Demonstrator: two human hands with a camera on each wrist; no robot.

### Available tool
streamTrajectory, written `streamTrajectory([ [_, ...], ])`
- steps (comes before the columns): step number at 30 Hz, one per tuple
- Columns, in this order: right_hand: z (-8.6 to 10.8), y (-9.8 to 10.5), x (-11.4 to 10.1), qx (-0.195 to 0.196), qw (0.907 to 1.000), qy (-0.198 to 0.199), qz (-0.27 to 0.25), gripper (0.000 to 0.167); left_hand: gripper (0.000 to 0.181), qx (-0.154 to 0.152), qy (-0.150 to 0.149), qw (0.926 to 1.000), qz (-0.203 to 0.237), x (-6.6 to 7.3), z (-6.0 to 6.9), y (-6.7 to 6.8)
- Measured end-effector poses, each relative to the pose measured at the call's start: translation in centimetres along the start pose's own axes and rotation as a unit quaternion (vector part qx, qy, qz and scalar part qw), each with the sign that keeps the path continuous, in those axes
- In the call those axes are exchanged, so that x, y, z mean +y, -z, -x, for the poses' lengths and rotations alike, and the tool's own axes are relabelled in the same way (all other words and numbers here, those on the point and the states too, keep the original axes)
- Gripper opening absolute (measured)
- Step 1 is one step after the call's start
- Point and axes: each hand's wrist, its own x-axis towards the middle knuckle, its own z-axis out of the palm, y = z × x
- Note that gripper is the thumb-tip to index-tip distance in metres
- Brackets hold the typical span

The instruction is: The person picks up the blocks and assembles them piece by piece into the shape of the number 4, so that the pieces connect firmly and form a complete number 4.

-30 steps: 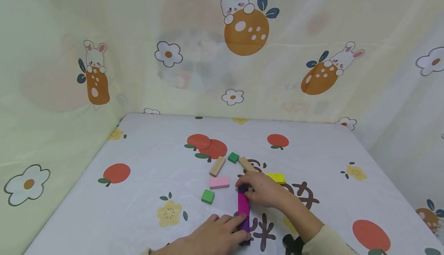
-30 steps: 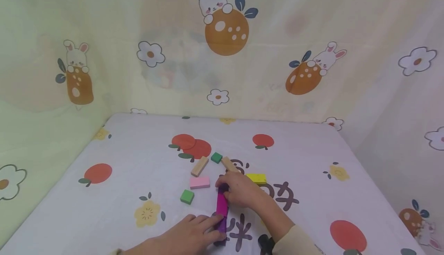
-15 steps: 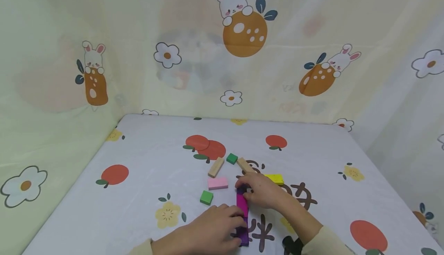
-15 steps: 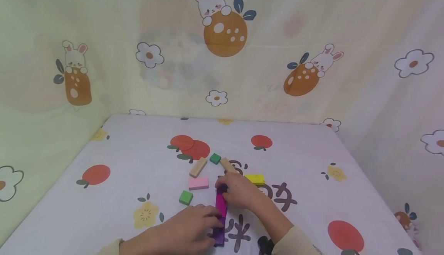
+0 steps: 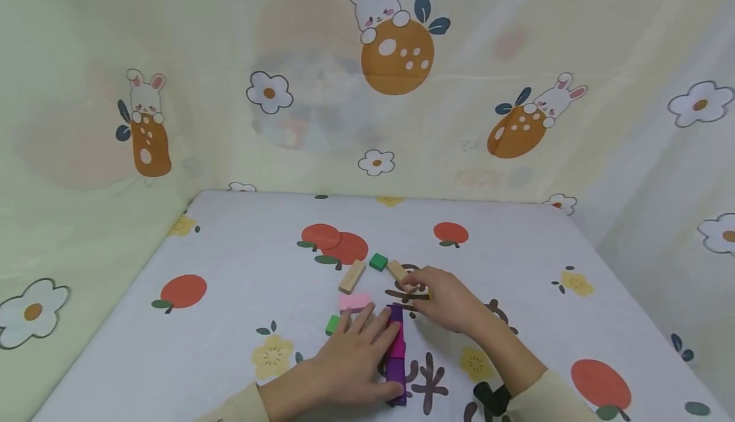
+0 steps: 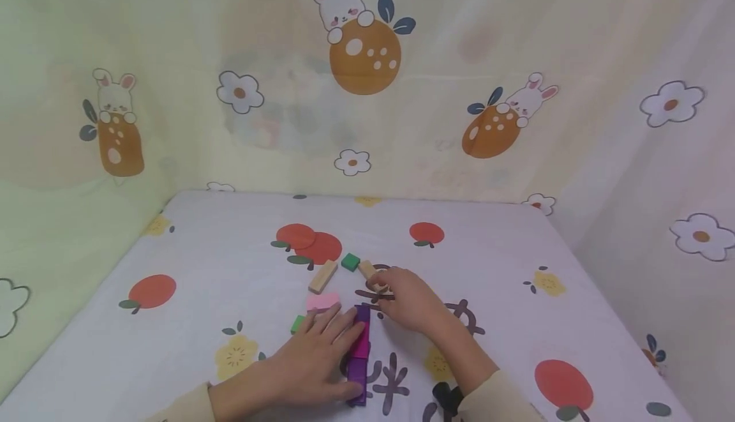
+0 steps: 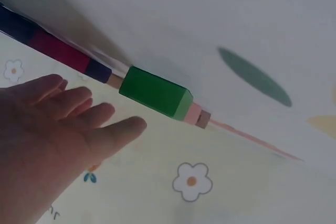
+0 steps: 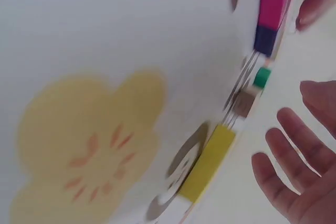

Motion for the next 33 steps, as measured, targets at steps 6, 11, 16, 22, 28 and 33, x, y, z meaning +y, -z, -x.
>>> streamTrajectory([
  [6, 0.0, 0.5, 2.3, 0.013, 0.9984, -0.026, 0.047, 0.044, 0.093, -0.029, 0.014, 0.9995, -0.004, 0.0, -0.3, -0.2],
  [11, -0.1, 0.4, 3.9, -0.008, 0.9966, -0.058, 0.058, 0.047, 0.093, -0.044, 0.017, 0.9988, 0.011, 0.1, -0.3, -0.2],
  [16, -0.2, 0.2, 4.6, -0.022, 0.9953, -0.066, 0.068, 0.039, 0.093, -0.047, 0.016, 0.9987, 0.006, 0.2, -0.3, -0.2],
  [22, -0.3, 0.1, 4.1, -0.022, 0.9938, -0.07, 0.084, 0.035, 0.093, -0.052, 0.018, 0.9984, 0.01, 0.0, -0.4, -0.3],
  [28, 0.1, -0.5, 2.2, -0.023, 0.9962, -0.047, 0.069, 0.034, 0.093, -0.054, 0.022, 0.9982, 0.014, 0.0, -0.4, -0.2],
  [33, 0.3, -1.2, 0.9, -0.035, 0.9966, -0.026, 0.07, 0.034, 0.093, -0.052, 0.015, 0.9985, 0.01, -0.1, -0.4, -0.1],
])
